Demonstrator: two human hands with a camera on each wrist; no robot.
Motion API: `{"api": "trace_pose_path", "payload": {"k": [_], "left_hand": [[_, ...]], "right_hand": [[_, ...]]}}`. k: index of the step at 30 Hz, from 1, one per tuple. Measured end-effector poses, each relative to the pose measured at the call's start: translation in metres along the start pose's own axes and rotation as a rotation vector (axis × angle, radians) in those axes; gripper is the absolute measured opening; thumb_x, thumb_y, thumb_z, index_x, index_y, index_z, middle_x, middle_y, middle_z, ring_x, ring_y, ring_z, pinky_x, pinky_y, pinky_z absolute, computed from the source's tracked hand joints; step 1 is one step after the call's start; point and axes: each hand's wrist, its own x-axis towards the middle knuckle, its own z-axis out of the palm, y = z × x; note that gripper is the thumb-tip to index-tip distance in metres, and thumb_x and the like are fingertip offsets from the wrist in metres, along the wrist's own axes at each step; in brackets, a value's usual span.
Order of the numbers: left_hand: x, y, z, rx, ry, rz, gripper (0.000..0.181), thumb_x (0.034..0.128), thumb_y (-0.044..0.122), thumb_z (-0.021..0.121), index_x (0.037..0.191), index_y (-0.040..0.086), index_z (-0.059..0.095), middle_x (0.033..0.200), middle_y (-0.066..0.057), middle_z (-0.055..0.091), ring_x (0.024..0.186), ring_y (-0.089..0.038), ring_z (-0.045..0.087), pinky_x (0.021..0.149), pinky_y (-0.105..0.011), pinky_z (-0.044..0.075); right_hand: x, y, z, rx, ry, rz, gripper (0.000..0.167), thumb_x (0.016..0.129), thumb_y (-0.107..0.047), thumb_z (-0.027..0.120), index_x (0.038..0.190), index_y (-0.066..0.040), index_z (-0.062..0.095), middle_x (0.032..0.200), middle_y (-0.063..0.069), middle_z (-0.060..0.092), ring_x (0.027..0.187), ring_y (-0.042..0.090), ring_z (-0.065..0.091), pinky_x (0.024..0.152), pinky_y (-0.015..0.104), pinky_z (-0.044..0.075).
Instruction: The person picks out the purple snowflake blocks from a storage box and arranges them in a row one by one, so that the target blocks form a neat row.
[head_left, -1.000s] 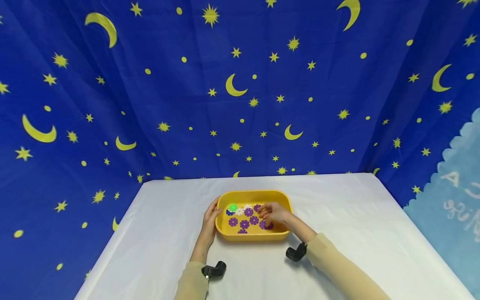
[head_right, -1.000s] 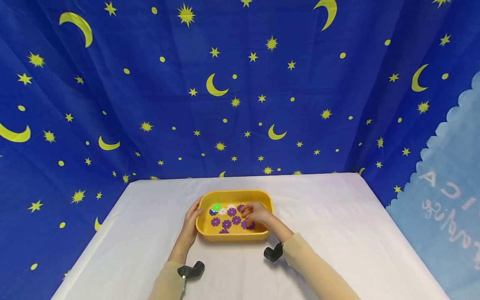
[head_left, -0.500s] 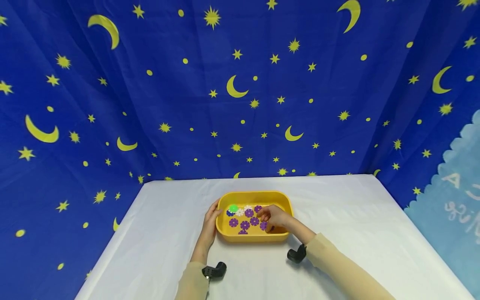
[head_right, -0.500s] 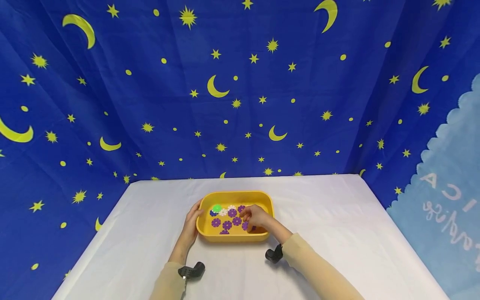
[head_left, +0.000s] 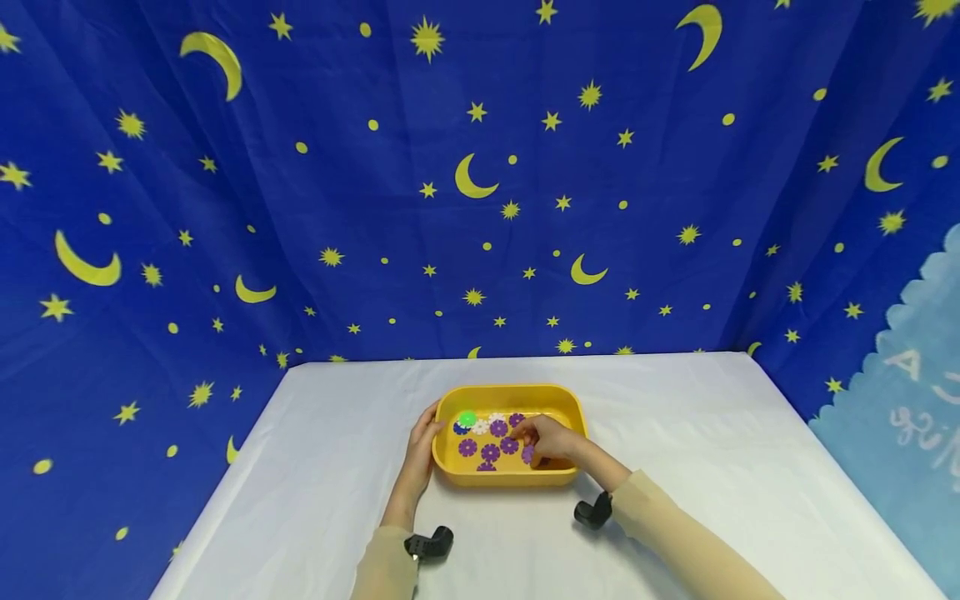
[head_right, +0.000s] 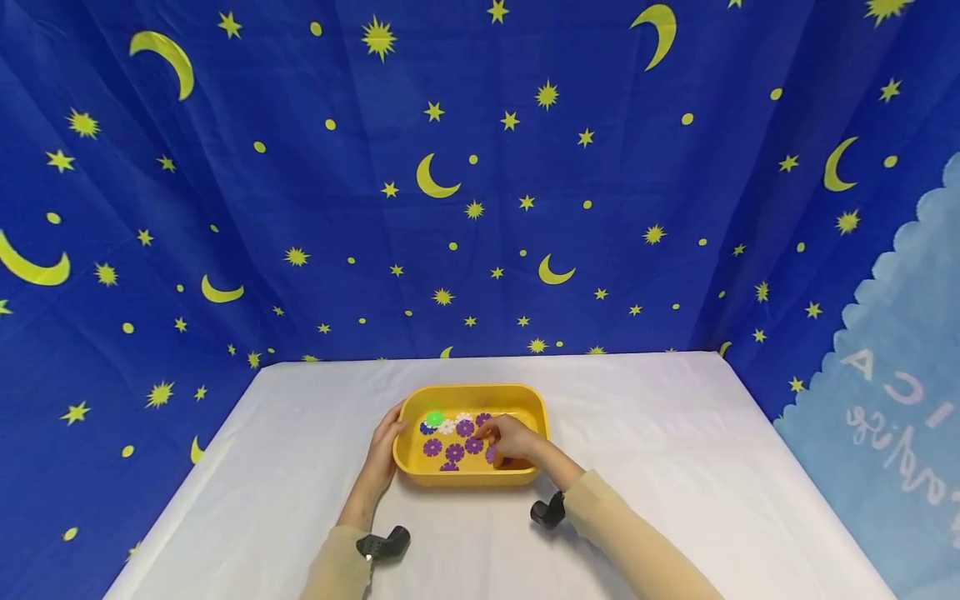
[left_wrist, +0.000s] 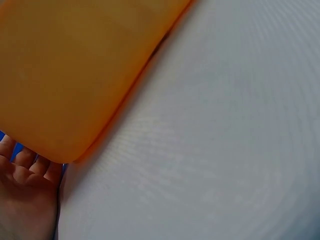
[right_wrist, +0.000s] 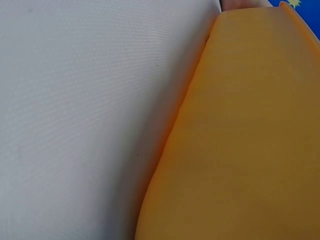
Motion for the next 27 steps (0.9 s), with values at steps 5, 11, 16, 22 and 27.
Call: {"api": "trace_pose_path", "payload": {"k": [5,11,16,22,27], "left_hand": [[-0.0016,-0.0004,-0.0002,0.016,-0.005,0.003,0.05,0.0958,0.012,0.041,0.144,0.002,0.036,0.151,-0.018,0.035,0.141,-0.032,0.033,0.118,-0.039,0.03],[-0.0022,-0.0002,-0.0001,0.0,-0.007,-0.01,0.05,0.0957,0.014,0.042,0.144,0.004,0.037,0.152,-0.015,0.035,0.142,-0.03,0.031,0.12,-0.041,0.026],[-0.002,-0.0011,-0.0005,-0.011,-0.012,-0.018,0.05,0.0955,0.013,0.043,0.144,0.005,0.038,0.153,-0.014,0.035,0.143,-0.029,0.03,0.12,-0.041,0.024],[-0.0014,-0.0001,-0.0003,-0.017,-0.001,-0.007,0.05,0.0935,0.013,0.044,0.143,0.005,0.04,0.151,-0.014,0.037,0.142,-0.029,0.032,0.12,-0.04,0.026],[-0.0014,-0.0002,-0.0011,-0.008,0.001,-0.003,0.05,0.094,0.013,0.043,0.143,0.004,0.039,0.151,-0.015,0.037,0.141,-0.029,0.033,0.119,-0.041,0.027]], "right_hand": [[0.0002,0.0015,0.0019,0.026,0.068,0.007,0.043,0.07,0.02,0.062,0.109,0.003,0.066,0.075,0.006,0.05,0.064,0.013,0.044,0.051,0.018,0.041],[0.0012,0.0039,0.0,0.085,0.115,0.016,0.035,0.075,0.015,0.062,0.109,0.007,0.064,0.077,0.014,0.061,0.06,0.011,0.054,0.055,0.019,0.053],[0.0028,0.005,-0.0021,0.14,0.131,0.036,0.033,0.078,0.014,0.06,0.111,0.01,0.063,0.081,0.018,0.07,0.064,0.011,0.063,0.063,0.025,0.059],[0.0044,0.0055,-0.0031,0.188,0.163,0.014,0.03,0.078,0.014,0.062,0.108,0.015,0.062,0.086,0.024,0.071,0.072,0.016,0.069,0.069,0.029,0.061],[0.0065,0.0063,-0.0046,0.24,0.212,-0.001,0.029,0.08,0.011,0.064,0.108,0.016,0.06,0.087,0.025,0.071,0.071,0.015,0.069,0.068,0.028,0.061]]}}
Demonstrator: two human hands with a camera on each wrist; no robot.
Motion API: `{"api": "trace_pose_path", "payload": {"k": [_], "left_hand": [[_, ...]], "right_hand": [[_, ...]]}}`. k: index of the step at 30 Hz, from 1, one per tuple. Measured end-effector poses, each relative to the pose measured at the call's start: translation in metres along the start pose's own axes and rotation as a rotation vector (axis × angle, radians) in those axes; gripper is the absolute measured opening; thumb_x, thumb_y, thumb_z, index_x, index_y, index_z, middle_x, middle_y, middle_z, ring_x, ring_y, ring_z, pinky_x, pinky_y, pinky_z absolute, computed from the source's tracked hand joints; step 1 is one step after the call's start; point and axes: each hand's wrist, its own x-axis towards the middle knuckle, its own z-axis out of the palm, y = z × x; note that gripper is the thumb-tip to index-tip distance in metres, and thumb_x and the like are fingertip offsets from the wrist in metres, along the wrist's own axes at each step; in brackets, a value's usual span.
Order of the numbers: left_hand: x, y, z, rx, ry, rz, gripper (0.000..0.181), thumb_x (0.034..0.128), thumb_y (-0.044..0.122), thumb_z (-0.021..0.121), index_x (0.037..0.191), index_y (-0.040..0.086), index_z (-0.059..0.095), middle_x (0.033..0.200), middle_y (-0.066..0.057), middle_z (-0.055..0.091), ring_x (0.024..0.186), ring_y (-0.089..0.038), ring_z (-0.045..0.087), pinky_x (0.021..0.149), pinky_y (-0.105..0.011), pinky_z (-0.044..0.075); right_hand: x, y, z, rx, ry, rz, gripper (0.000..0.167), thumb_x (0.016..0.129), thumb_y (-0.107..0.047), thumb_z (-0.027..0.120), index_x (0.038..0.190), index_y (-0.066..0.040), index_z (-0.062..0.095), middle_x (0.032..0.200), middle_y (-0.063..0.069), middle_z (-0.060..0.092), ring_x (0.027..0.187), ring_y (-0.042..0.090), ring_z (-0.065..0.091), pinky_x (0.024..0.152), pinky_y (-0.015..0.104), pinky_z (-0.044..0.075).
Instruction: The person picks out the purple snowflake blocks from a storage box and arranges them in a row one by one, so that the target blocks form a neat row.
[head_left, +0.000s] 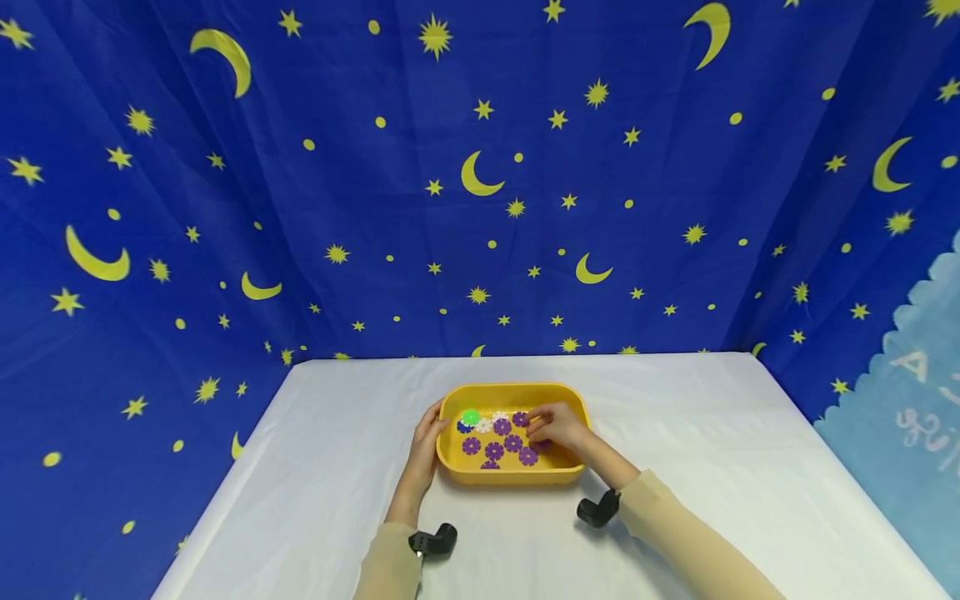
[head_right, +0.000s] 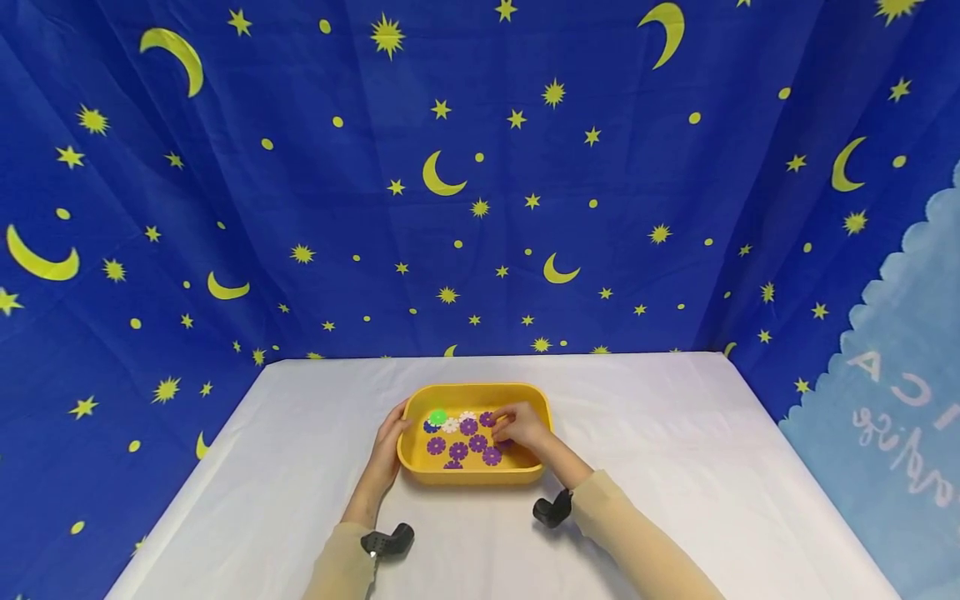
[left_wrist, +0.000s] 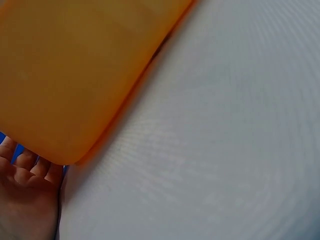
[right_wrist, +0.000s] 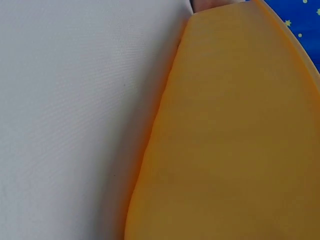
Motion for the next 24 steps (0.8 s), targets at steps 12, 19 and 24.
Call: {"api": "trace_pose_path", "payload": {"k": [12,19,24], "left_hand": [[-0.003,0.005,0.001,0.0,-0.024,-0.019,0.049,0.0972,0.011,0.04,0.145,0.004,0.034,0.153,-0.015,0.033,0.143,-0.03,0.029,0.12,-0.042,0.025],[0.0,0.001,0.0,-0.004,-0.017,-0.017,0.05,0.0965,0.011,0.041,0.145,0.004,0.035,0.153,-0.015,0.033,0.143,-0.03,0.03,0.12,-0.04,0.025],[0.0,0.0,0.0,0.006,-0.013,-0.008,0.05,0.095,0.011,0.041,0.144,0.003,0.036,0.152,-0.016,0.034,0.142,-0.031,0.031,0.12,-0.041,0.026]], "right_hand": [[0.001,-0.004,-0.006,0.139,0.169,-0.045,0.031,0.083,0.005,0.064,0.113,0.014,0.061,0.09,0.018,0.073,0.071,0.004,0.065,0.067,0.018,0.057],[-0.001,-0.01,-0.014,0.149,0.228,-0.062,0.028,0.085,0.004,0.062,0.112,0.012,0.062,0.089,0.016,0.072,0.071,0.003,0.065,0.067,0.017,0.057],[-0.006,-0.017,-0.024,0.18,0.262,-0.051,0.029,0.086,0.004,0.061,0.113,0.013,0.06,0.09,0.016,0.072,0.07,0.003,0.065,0.064,0.015,0.056]]}}
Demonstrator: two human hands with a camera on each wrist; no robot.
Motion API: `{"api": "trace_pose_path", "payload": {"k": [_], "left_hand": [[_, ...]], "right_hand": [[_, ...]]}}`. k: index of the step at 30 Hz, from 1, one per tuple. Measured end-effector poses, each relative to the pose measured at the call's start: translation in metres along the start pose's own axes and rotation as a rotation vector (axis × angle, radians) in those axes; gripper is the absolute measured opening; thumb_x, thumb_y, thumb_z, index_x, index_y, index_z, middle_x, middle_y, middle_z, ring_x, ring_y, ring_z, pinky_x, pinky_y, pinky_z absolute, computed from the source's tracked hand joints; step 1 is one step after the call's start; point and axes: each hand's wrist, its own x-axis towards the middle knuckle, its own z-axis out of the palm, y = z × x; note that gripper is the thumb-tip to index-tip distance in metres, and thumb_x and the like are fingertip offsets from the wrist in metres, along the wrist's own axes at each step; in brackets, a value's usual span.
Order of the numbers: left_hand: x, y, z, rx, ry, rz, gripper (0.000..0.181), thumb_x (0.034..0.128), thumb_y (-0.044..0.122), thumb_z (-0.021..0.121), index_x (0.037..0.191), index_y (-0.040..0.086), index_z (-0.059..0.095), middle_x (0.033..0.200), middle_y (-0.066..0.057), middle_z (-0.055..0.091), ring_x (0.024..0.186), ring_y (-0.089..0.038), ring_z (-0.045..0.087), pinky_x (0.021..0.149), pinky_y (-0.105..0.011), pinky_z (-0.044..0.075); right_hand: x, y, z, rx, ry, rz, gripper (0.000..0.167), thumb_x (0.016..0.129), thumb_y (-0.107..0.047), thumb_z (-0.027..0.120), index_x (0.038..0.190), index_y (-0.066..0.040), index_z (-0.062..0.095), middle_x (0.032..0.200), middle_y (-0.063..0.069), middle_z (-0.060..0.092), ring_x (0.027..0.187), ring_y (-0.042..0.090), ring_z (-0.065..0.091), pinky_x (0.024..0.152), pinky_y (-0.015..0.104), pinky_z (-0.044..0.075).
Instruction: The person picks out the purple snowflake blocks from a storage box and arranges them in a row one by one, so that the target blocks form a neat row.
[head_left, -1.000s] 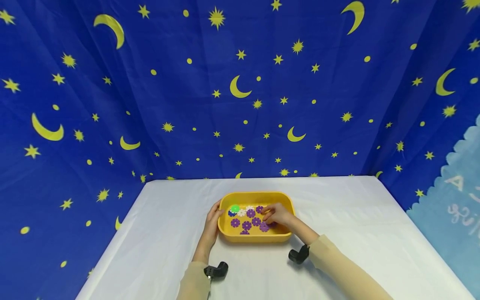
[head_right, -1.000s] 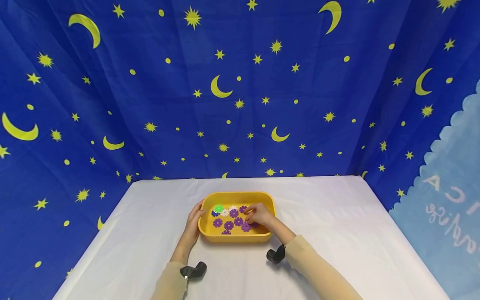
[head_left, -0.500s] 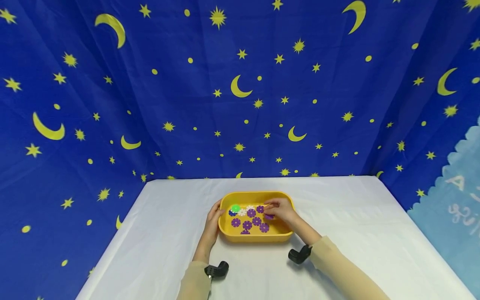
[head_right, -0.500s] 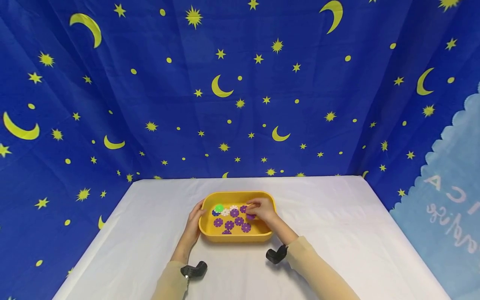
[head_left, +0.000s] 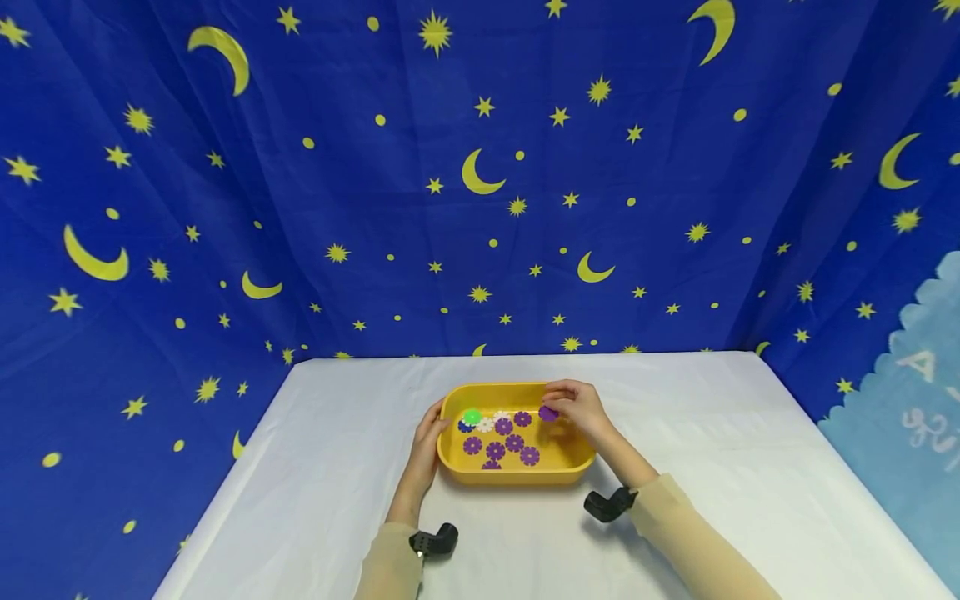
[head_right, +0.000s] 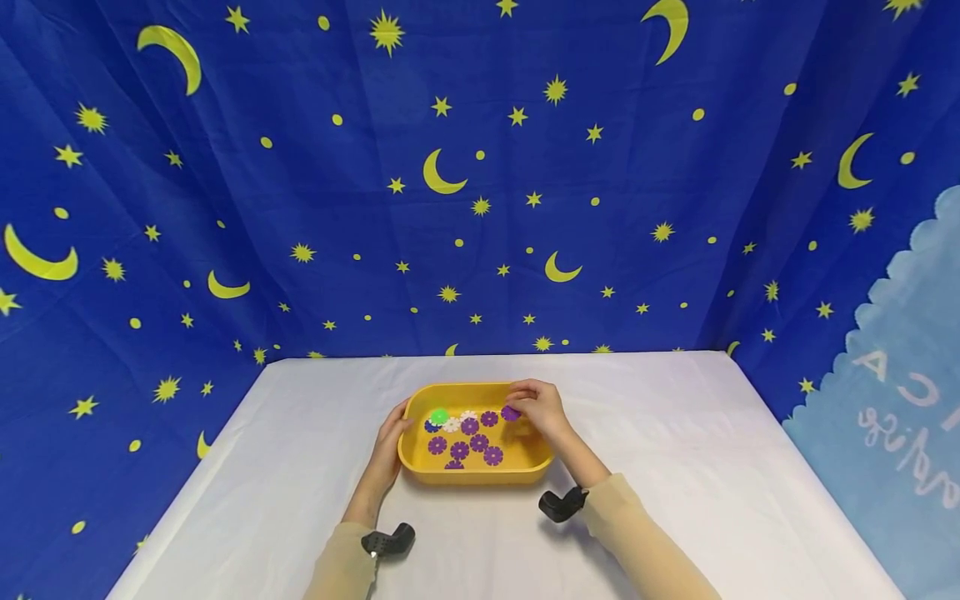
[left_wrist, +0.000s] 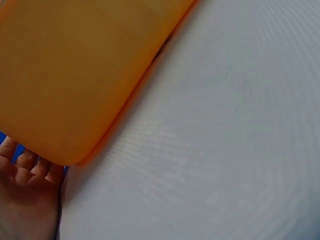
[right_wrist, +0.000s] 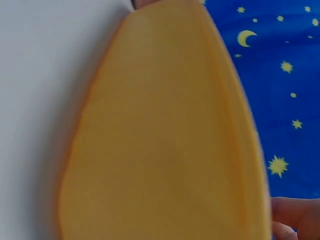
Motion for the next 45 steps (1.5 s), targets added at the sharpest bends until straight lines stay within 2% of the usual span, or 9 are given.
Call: {"api": "trace_pose_path", "payload": {"k": [8,11,15,17,23,28,33,39,45], "left_hand": [[-0.002,0.001,0.002,-0.001,0.02,-0.022,0.051,0.0938,0.012,0.042,0.144,0.004,0.037,0.152,-0.015,0.035,0.143,-0.03,0.03,0.12,-0.044,0.024],[-0.002,0.001,0.002,-0.003,0.016,-0.02,0.051,0.0942,0.013,0.041,0.144,0.004,0.037,0.153,-0.015,0.034,0.143,-0.031,0.03,0.12,-0.044,0.024],[-0.001,0.001,0.002,-0.009,0.009,-0.012,0.05,0.0945,0.013,0.041,0.144,0.005,0.037,0.153,-0.014,0.034,0.143,-0.03,0.03,0.12,-0.043,0.024],[-0.001,0.001,0.001,-0.014,0.007,-0.013,0.05,0.0946,0.012,0.041,0.144,0.005,0.037,0.152,-0.014,0.035,0.143,-0.029,0.03,0.121,-0.043,0.023],[0.0,0.0,0.0,0.004,0.012,-0.015,0.05,0.0945,0.011,0.041,0.144,0.003,0.036,0.152,-0.016,0.034,0.143,-0.031,0.029,0.121,-0.044,0.023],[0.0,0.0,0.0,0.006,0.007,-0.015,0.051,0.0943,0.012,0.041,0.145,0.004,0.036,0.153,-0.016,0.033,0.143,-0.032,0.028,0.121,-0.044,0.023],[0.0,0.0,0.0,0.001,0.006,-0.018,0.051,0.0948,0.011,0.041,0.145,0.004,0.035,0.153,-0.016,0.033,0.144,-0.032,0.028,0.121,-0.044,0.022],[0.001,0.0,0.001,0.013,0.006,-0.007,0.051,0.0955,0.012,0.041,0.145,0.002,0.034,0.153,-0.018,0.032,0.143,-0.033,0.029,0.12,-0.045,0.024],[0.0,0.001,0.0,0.004,0.001,-0.014,0.051,0.0951,0.013,0.042,0.145,0.004,0.035,0.153,-0.016,0.032,0.143,-0.031,0.029,0.12,-0.044,0.024]], "right_hand": [[0.001,-0.006,-0.024,0.029,0.06,0.012,0.032,0.088,0.002,0.06,0.118,0.013,0.057,0.102,0.024,0.07,0.071,-0.001,0.064,0.066,0.013,0.056],[0.001,-0.007,-0.034,0.046,0.096,0.028,0.032,0.089,0.001,0.059,0.119,0.011,0.057,0.097,0.016,0.072,0.07,-0.002,0.064,0.066,0.013,0.056],[0.0,-0.005,-0.045,0.105,0.128,0.037,0.033,0.09,0.001,0.057,0.121,0.012,0.054,0.083,-0.003,0.072,0.07,-0.003,0.064,0.067,0.013,0.057],[-0.001,-0.003,-0.05,0.132,0.15,0.04,0.034,0.09,0.001,0.057,0.122,0.014,0.053,0.079,-0.009,0.07,0.07,-0.004,0.064,0.066,0.012,0.056],[-0.003,0.007,-0.059,0.153,0.237,0.039,0.036,0.09,-0.001,0.058,0.122,0.015,0.051,0.075,-0.014,0.068,0.068,-0.006,0.063,0.064,0.009,0.054],[-0.005,0.021,-0.063,0.177,0.278,0.041,0.038,0.09,0.002,0.057,0.124,0.019,0.048,0.072,-0.017,0.067,0.066,-0.007,0.062,0.064,0.009,0.054],[-0.006,0.034,-0.064,0.156,0.311,0.044,0.037,0.089,0.004,0.057,0.122,0.019,0.049,0.072,-0.014,0.068,0.065,-0.008,0.062,0.064,0.008,0.053],[-0.006,0.046,-0.06,0.116,0.335,0.023,0.034,0.087,0.007,0.056,0.118,0.021,0.052,0.076,-0.002,0.072,0.063,-0.007,0.061,0.063,0.008,0.054],[-0.004,0.058,-0.057,0.106,0.349,0.023,0.032,0.085,0.011,0.057,0.114,0.023,0.052,0.076,0.003,0.072,0.061,-0.006,0.061,0.061,0.01,0.054]]}}
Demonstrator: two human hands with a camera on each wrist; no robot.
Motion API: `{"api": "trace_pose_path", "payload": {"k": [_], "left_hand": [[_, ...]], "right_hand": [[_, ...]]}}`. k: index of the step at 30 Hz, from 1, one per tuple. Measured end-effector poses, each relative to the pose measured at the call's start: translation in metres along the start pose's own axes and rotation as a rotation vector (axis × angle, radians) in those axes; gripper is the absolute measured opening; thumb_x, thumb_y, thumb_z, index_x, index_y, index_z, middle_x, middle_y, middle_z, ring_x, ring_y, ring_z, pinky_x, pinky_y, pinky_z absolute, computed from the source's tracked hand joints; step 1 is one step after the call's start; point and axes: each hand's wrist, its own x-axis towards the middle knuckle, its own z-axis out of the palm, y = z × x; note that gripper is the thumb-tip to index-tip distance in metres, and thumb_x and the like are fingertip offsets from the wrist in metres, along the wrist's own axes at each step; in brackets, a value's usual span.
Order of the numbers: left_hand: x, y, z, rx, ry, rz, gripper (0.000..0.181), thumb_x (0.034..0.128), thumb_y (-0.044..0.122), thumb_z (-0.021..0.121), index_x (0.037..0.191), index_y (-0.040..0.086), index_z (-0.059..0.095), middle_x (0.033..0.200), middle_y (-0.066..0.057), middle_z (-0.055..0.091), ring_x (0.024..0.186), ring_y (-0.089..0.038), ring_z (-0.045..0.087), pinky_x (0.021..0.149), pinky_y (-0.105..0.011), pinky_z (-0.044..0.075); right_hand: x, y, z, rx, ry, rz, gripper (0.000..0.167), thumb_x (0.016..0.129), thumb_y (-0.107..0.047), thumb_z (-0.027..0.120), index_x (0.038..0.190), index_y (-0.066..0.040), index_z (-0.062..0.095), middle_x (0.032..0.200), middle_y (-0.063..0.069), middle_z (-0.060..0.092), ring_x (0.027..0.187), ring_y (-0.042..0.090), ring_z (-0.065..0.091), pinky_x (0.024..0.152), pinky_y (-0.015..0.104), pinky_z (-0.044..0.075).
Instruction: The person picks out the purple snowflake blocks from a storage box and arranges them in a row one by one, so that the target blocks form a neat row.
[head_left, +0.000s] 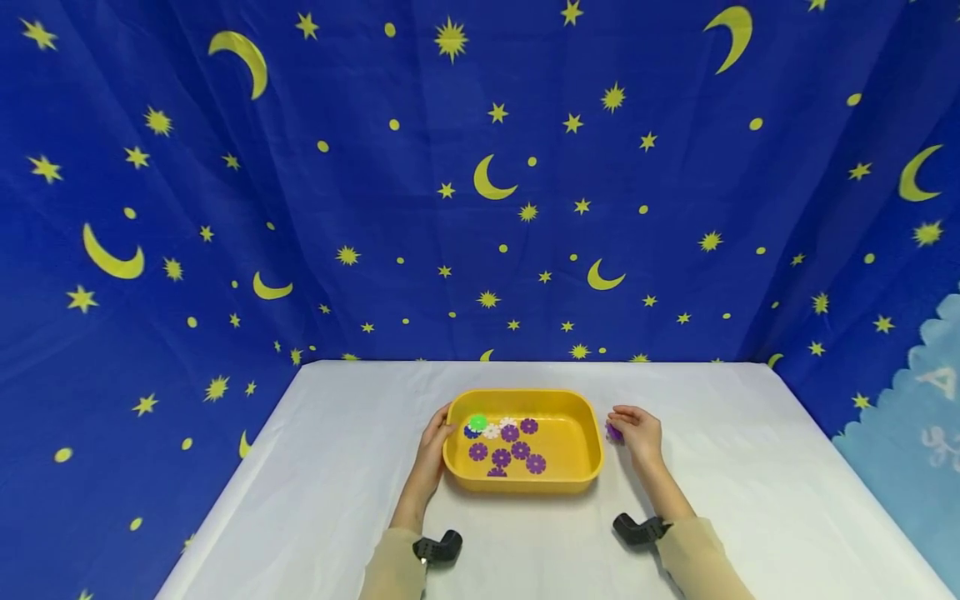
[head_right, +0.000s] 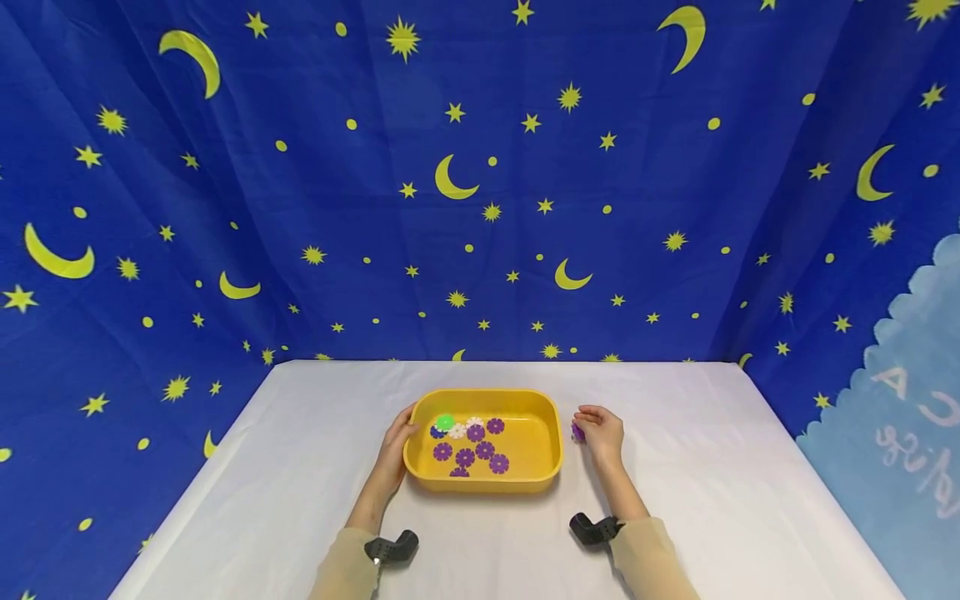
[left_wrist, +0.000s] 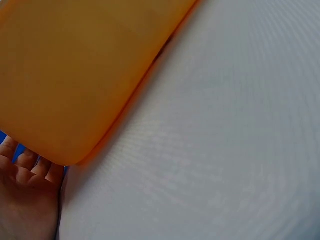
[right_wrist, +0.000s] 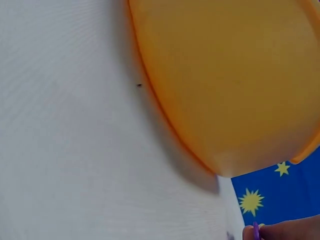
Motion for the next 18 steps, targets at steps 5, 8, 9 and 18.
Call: {"api": "trace_pose_path", "payload": {"k": [5,8,9,18], "left_hand": [[-0.0006,0.0,0.0002,-0.002,-0.009,0.008,0.051,0.0959,0.012,0.041,0.145,0.003,0.033,0.154,-0.017,0.031,0.143,-0.032,0.028,0.12,-0.045,0.023],[0.0,0.0006,0.0001,0.006,-0.004,0.011,0.051,0.0961,0.012,0.041,0.145,0.003,0.033,0.154,-0.017,0.031,0.143,-0.033,0.028,0.12,-0.044,0.024],[0.0002,0.0007,0.0,0.013,-0.004,0.018,0.051,0.096,0.012,0.041,0.145,0.002,0.033,0.153,-0.018,0.031,0.143,-0.033,0.028,0.12,-0.044,0.024],[0.0001,-0.0009,0.0005,0.012,-0.007,0.023,0.052,0.0949,0.015,0.042,0.145,0.002,0.034,0.153,-0.018,0.032,0.143,-0.034,0.028,0.12,-0.045,0.024]], "right_hand": [[0.0009,0.008,0.0001,-0.063,-0.007,-0.005,0.03,0.085,0.008,0.058,0.112,0.021,0.056,0.081,0.01,0.074,0.061,-0.008,0.06,0.06,0.009,0.053],[0.0016,0.0092,0.0013,-0.103,-0.013,-0.012,0.028,0.086,0.006,0.059,0.11,0.02,0.058,0.08,0.01,0.073,0.06,-0.007,0.059,0.058,0.01,0.052],[0.0017,0.0094,0.0018,-0.098,-0.016,-0.015,0.028,0.086,0.006,0.059,0.11,0.02,0.058,0.078,0.007,0.073,0.06,-0.006,0.059,0.057,0.01,0.052],[-0.0005,0.0107,0.0041,-0.062,0.006,0.001,0.028,0.087,0.003,0.058,0.109,0.019,0.059,0.07,-0.003,0.071,0.058,-0.001,0.061,0.055,0.012,0.053]]}}
